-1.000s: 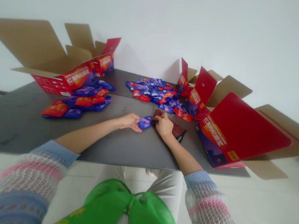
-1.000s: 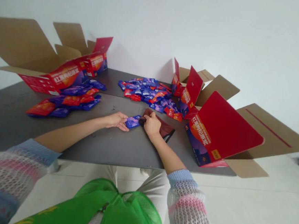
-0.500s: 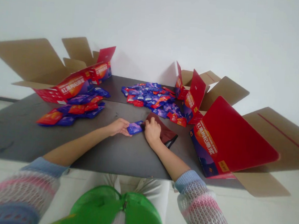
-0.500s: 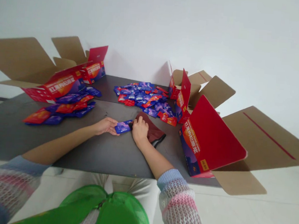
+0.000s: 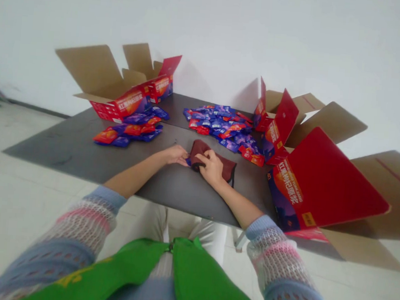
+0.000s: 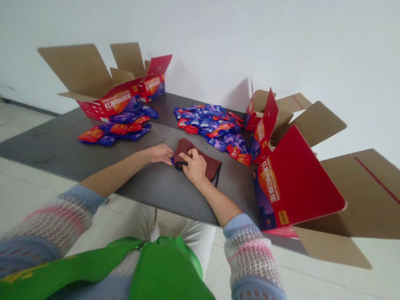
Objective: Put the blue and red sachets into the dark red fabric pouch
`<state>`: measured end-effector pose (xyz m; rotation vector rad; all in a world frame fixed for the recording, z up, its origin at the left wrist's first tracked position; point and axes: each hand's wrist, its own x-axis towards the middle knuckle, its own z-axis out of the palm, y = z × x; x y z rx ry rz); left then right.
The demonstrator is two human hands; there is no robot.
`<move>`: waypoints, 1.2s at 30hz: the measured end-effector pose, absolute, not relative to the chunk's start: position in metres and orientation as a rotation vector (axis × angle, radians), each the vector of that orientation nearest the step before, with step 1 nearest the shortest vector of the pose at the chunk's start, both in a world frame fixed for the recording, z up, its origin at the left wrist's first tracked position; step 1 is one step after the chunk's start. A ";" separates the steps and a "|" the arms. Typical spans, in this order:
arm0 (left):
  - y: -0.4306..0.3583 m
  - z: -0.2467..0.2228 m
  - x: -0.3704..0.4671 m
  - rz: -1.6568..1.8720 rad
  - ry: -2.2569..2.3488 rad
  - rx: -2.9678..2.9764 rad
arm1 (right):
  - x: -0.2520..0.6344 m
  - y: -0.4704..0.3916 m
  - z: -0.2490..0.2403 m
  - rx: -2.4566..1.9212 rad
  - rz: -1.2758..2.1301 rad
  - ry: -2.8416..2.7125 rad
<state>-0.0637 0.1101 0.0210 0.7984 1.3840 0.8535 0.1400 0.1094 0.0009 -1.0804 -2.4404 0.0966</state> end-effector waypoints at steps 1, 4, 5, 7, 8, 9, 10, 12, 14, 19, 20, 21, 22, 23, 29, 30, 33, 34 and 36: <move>0.109 0.021 -0.062 0.887 1.390 0.807 | 0.137 0.102 0.001 -0.961 0.098 -2.500; 0.106 0.018 -0.058 0.945 1.377 0.861 | 0.129 0.084 0.004 -0.789 0.014 -2.600; 0.104 0.017 -0.058 0.950 1.364 0.882 | 0.126 0.080 0.006 -0.822 -0.014 -2.595; 0.102 0.014 -0.060 0.955 1.331 0.919 | 0.123 0.076 0.010 -0.946 -0.023 -2.569; 0.101 0.012 -0.061 0.957 1.313 0.934 | 0.122 0.076 0.012 -0.995 -0.004 -2.567; 0.100 0.010 -0.062 0.960 1.292 0.946 | 0.122 0.077 0.013 -1.024 0.023 -2.573; 0.100 0.008 -0.063 0.962 1.271 0.954 | 0.121 0.079 0.013 -1.038 0.054 -2.580; 0.100 0.004 -0.065 0.963 1.239 0.963 | 0.120 0.085 0.013 -1.028 0.127 -2.584; 0.102 0.001 -0.065 0.961 1.227 0.965 | 0.121 0.093 0.010 -0.973 0.207 -2.566; 0.110 0.002 -0.065 0.918 1.225 0.953 | 0.130 0.123 0.003 -0.966 0.365 -2.474; 0.111 0.002 -0.066 0.901 1.223 0.952 | 0.133 0.129 0.002 -1.047 0.352 -2.438; 0.112 0.002 -0.066 0.883 1.221 0.949 | 0.137 0.134 0.001 -1.154 0.314 -2.383; 0.113 0.002 -0.067 0.865 1.222 0.947 | 0.140 0.138 0.001 -1.229 0.287 -2.373; 0.114 0.002 -0.068 0.846 1.223 0.944 | 0.143 0.141 0.001 -1.297 0.245 -2.356; 0.127 0.005 -0.074 0.681 1.222 0.906 | 0.159 0.143 0.028 -1.340 0.107 -2.409; 0.131 0.007 -0.074 0.643 1.223 0.896 | 0.160 0.141 0.035 -1.289 0.097 -2.399; 0.141 0.013 -0.075 0.543 1.228 0.866 | 0.157 0.131 0.048 -1.160 0.106 -2.341; 0.144 0.015 -0.074 0.513 1.228 0.857 | 0.154 0.126 0.048 -1.140 0.117 -2.336; 0.148 0.020 -0.074 0.462 1.229 0.842 | 0.145 0.115 0.044 -1.109 0.137 -2.378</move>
